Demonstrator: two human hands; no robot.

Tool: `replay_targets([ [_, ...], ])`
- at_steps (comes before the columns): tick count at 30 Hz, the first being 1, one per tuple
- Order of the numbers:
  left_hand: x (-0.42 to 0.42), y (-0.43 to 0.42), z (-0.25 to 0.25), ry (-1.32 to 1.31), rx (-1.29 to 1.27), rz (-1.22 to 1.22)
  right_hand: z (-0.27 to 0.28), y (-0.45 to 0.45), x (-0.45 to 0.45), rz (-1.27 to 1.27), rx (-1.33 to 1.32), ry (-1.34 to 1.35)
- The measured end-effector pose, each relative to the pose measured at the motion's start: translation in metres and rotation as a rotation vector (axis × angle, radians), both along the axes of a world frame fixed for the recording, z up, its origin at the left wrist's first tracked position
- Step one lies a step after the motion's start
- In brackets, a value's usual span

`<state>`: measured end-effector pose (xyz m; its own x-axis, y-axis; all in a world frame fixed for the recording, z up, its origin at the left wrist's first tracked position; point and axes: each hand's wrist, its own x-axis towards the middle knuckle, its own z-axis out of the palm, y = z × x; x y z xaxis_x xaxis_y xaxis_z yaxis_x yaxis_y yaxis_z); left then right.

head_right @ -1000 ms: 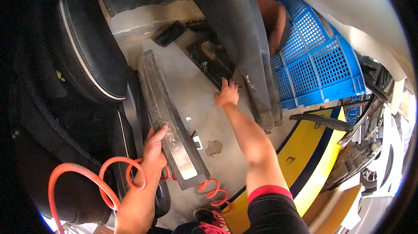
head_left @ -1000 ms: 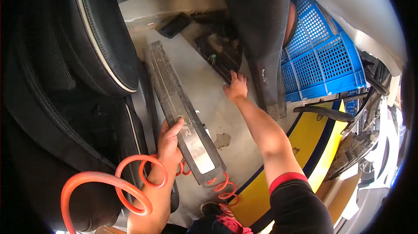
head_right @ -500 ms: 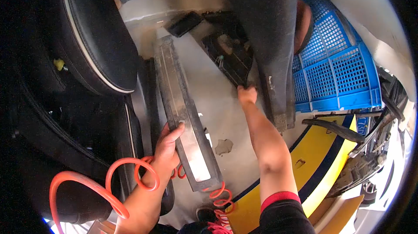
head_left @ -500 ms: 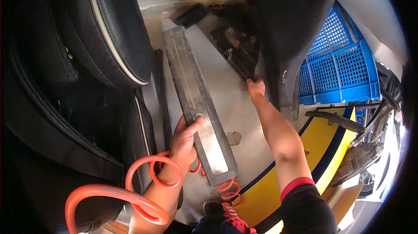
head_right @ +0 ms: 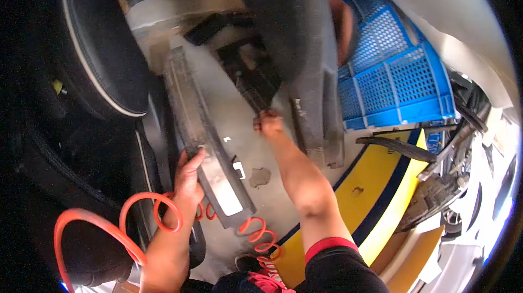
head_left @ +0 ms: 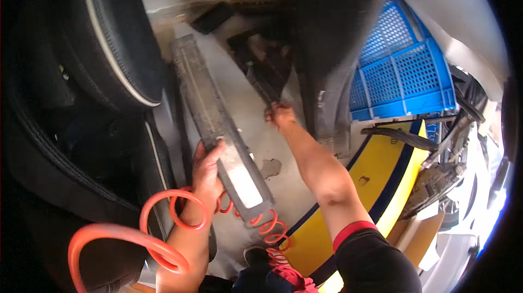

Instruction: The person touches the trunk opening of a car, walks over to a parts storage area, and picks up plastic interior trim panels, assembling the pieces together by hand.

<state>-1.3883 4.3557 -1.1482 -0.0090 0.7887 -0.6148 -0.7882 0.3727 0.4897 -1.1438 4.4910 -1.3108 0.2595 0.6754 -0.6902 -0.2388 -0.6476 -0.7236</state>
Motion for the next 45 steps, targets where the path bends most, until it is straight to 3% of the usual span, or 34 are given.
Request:
replay_targets([
  [1, -0.002, 0.001, 0.001, 0.019, 0.007, -0.013, 0.007, -0.011, -0.001, 0.009, -0.043, -0.027],
  [3, -0.006, -0.001, -0.016, 0.055, 0.05, -0.057, -0.043, -0.04, 0.026, 0.475, 0.159, -0.597],
  [5, -0.005, -0.002, -0.024, 0.215, 0.02, -0.073, 0.07, -0.082, 0.0, 0.491, 0.301, -0.855],
  [7, -0.004, -0.003, -0.026, 0.232, -0.035, -0.093, 0.168, -0.108, -0.005, 0.427, 0.557, -0.72],
  [9, -0.008, -0.007, -0.029, 0.144, -0.034, -0.164, 0.243, -0.106, 0.007, 0.425, 1.04, -1.064],
  [11, -0.001, -0.01, -0.046, 0.234, -0.053, -0.147, 0.329, -0.078, 0.002, 0.335, 1.276, -1.254],
  [15, 0.015, -0.021, -0.042, 0.723, -0.16, -0.145, 0.418, -0.017, -0.046, 0.386, 1.159, -1.269],
  [17, 0.019, -0.034, -0.015, 0.779, -0.001, -0.237, 0.429, -0.003, -0.066, 0.357, 1.182, -1.188],
  [20, 0.033, -0.056, 0.017, 0.695, 0.139, -0.16, 0.421, 0.0, -0.069, 0.238, 1.227, -1.238],
  [25, 0.013, -0.068, 0.133, 0.635, 0.305, -0.102, 0.43, -0.023, -0.058, 0.152, 1.256, -1.178],
  [30, -0.006, -0.062, 0.223, 0.708, 0.509, -0.055, 0.436, -0.071, -0.05, 0.07, 1.315, -1.033],
  [34, -0.015, -0.044, 0.271, 0.562, 0.609, 0.042, 0.436, -0.093, -0.053, 0.026, 1.286, -0.921],
  [38, -0.027, -0.016, 0.358, 0.641, 0.775, 0.078, 0.427, -0.107, -0.057, 0.033, 1.261, -1.017],
  [40, -0.017, -0.001, 0.4, 0.552, 0.89, 0.074, 0.424, -0.11, -0.065, -0.012, 1.237, -0.929],
  [41, -0.022, 0.011, 0.412, 0.465, 0.819, -0.028, 0.423, -0.112, -0.068, -0.035, 1.236, -0.93],
  [43, -0.014, 0.023, 0.433, 0.531, 0.804, -0.047, 0.425, -0.112, -0.071, -0.027, 1.249, -0.989],
  [45, 0.008, 0.017, 0.441, 0.62, 0.825, 0.155, 0.426, -0.11, -0.077, -0.028, 1.26, -1.024],
])
